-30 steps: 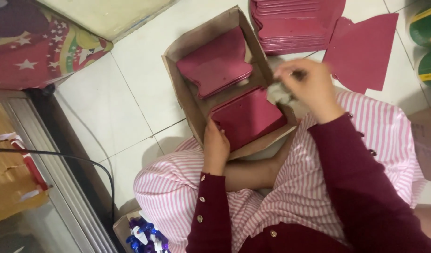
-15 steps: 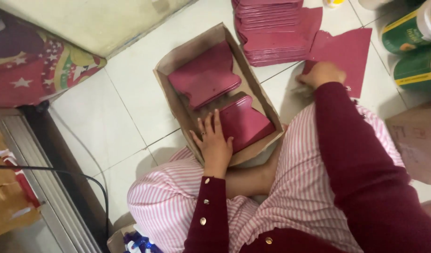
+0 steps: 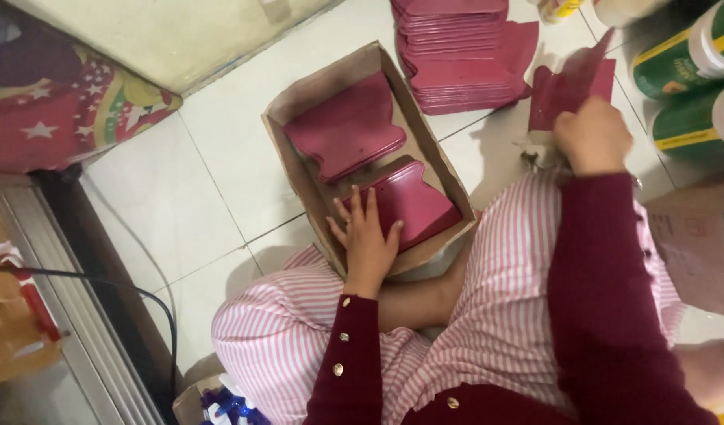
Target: Wiping pink foam cutouts with a cloth and organizing them in a cardboard box.
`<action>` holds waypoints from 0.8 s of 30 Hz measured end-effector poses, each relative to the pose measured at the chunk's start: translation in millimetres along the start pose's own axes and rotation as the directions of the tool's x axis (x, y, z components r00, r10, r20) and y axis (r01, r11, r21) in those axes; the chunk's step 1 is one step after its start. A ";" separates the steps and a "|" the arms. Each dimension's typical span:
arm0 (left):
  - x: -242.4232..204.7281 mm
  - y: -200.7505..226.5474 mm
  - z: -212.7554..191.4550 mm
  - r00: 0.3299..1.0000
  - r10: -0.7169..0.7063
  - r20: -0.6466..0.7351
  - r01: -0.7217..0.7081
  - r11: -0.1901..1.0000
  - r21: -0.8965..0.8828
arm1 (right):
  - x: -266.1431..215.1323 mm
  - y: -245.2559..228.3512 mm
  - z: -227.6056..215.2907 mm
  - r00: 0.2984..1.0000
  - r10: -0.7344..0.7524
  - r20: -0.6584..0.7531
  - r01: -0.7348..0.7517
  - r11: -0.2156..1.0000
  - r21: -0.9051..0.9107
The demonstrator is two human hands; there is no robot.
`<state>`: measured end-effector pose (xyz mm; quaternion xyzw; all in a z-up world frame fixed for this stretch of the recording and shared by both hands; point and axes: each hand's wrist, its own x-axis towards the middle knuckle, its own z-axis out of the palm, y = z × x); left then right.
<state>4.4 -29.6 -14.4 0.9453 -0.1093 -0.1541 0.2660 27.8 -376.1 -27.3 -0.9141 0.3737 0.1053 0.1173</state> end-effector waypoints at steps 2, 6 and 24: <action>-1.8 4.5 -4.1 0.999 0.046 -0.026 -0.050 0.981 -0.185 | -59.9 -27.6 -29.6 0.995 -0.077 -0.065 0.076 0.997 -0.022; -3.6 12.2 -13.0 0.976 0.207 -0.064 -0.156 0.469 -0.869 | -187.1 -107.4 -84.6 0.954 -0.299 -0.005 0.299 0.953 0.058; -10.2 -7.3 16.4 0.987 -0.108 0.119 0.105 -0.127 -0.986 | -230.7 -136.0 12.5 0.563 -0.768 -0.304 0.802 0.418 0.427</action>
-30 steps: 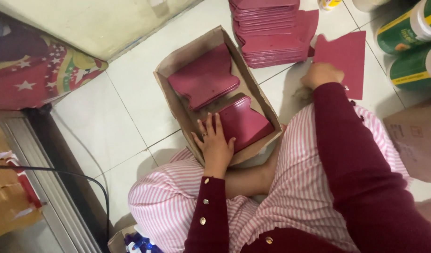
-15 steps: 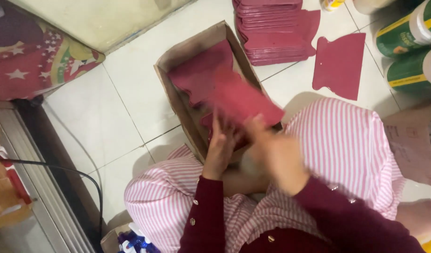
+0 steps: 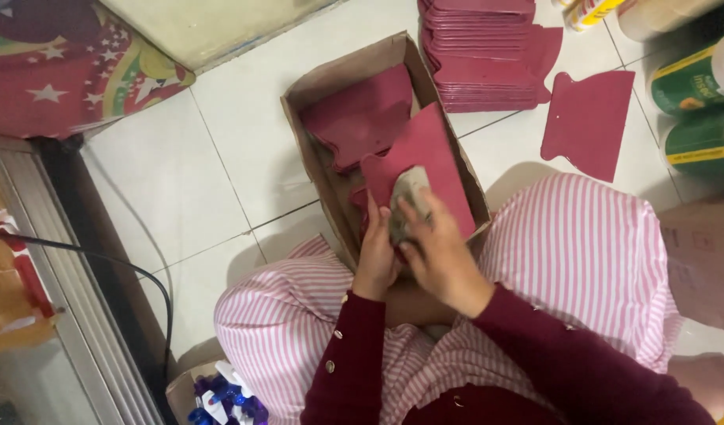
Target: Wiping pink foam cutouts with a cloth and organizing them in a cardboard box.
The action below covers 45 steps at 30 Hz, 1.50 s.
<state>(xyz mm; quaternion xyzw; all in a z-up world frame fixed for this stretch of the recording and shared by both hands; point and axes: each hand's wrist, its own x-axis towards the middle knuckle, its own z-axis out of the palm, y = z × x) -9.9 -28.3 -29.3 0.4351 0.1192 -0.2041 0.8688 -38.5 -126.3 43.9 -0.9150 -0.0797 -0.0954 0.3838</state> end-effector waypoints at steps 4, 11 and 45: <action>-10.0 18.4 11.6 0.996 -0.040 -0.073 0.044 0.998 0.050 | -8.4 10.8 20.4 0.994 -0.084 0.063 0.092 0.988 -0.122; -2.9 16.6 -11.9 0.984 0.125 0.124 -0.159 0.937 0.311 | 17.8 25.6 24.6 0.986 -0.148 0.081 0.159 0.976 -0.148; -17.0 38.1 3.4 0.885 -0.062 0.462 -0.193 0.853 0.485 | 57.3 73.1 10.4 0.960 -0.140 -0.243 0.154 0.987 0.041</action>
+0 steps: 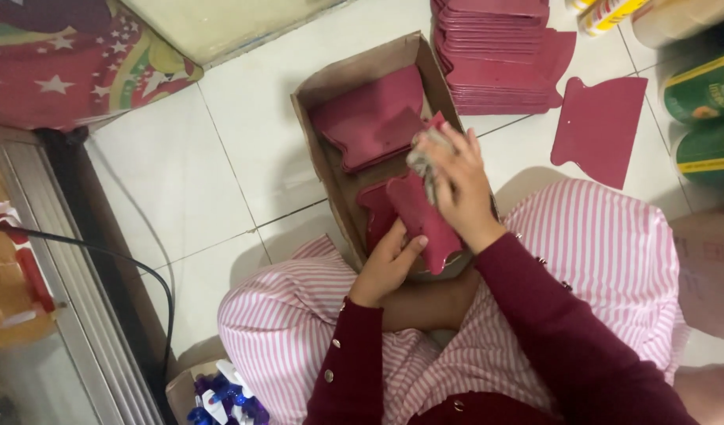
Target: Wiping pink foam cutouts with a cloth and organizing them in a cardboard box.
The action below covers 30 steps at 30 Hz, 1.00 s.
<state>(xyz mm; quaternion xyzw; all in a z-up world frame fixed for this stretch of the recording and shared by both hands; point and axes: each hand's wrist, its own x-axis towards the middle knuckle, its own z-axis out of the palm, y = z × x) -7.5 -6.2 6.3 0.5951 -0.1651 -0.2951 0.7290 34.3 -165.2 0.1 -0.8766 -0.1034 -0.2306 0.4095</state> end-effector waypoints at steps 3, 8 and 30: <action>-3.4 -13.5 -1.8 1.000 0.013 0.025 -0.014 1.000 0.019 | 9.3 6.4 -6.9 0.989 0.105 -0.107 -0.101 0.994 0.045; -5.2 -5.6 -0.5 0.999 0.040 0.026 -0.039 0.999 -0.037 | 11.5 -11.7 -9.1 0.941 0.250 -0.229 -0.216 0.963 0.162; 15.9 -10.1 -1.6 0.804 -0.195 -0.562 -0.416 0.491 -0.765 | -26.7 -33.2 32.8 0.992 -0.044 0.121 0.070 0.973 -0.218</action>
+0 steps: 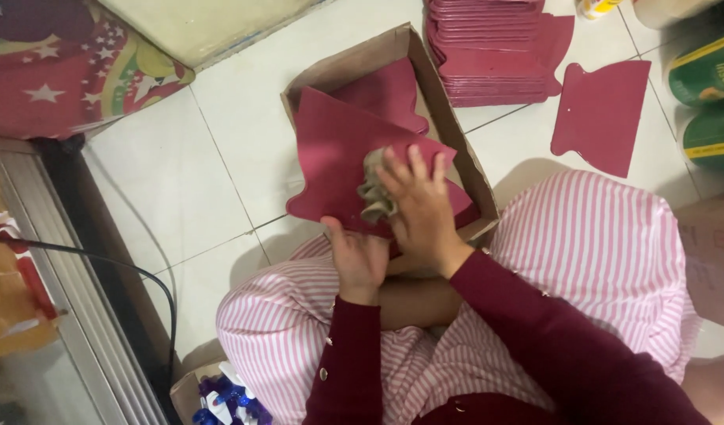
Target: Wiping pink foam cutouts with a cloth and organizing them in a cardboard box.
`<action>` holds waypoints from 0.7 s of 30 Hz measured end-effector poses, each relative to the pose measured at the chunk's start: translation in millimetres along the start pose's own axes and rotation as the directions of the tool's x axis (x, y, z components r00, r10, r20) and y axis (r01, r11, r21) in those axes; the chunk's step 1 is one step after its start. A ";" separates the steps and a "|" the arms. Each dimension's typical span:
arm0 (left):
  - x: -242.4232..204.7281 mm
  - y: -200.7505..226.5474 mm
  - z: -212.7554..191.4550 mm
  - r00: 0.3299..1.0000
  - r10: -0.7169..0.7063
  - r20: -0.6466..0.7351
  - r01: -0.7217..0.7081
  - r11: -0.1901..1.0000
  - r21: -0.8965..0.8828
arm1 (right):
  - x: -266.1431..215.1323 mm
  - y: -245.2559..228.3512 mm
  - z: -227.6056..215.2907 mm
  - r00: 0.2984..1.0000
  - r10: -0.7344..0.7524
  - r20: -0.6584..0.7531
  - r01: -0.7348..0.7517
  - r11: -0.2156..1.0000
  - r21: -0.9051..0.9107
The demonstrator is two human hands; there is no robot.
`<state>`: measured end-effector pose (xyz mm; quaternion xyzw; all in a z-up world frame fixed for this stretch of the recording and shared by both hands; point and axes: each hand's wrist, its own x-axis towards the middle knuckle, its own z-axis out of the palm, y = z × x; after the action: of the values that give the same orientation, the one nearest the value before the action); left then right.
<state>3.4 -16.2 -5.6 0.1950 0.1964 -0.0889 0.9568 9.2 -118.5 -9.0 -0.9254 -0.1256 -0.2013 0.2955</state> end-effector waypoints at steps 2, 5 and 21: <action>3.5 1.0 -7.5 1.000 -0.024 0.020 0.023 1.000 0.021 | 2.3 12.0 -2.4 1.000 0.020 -0.016 -0.021 1.000 -0.002; 4.2 2.9 -6.4 0.998 -0.068 0.020 0.066 0.996 0.055 | 10.0 15.2 -12.0 0.996 0.071 -0.050 -0.069 0.997 0.042; 4.2 10.2 -19.1 0.997 0.065 -0.038 -0.044 0.912 0.407 | 1.3 54.5 -40.5 0.871 0.459 0.178 -0.484 0.731 0.482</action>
<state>3.2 0.5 -20.0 0.3968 0.1925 -0.0957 0.8924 17.4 -185.8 -5.3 -0.8188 0.0572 -0.0572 0.5684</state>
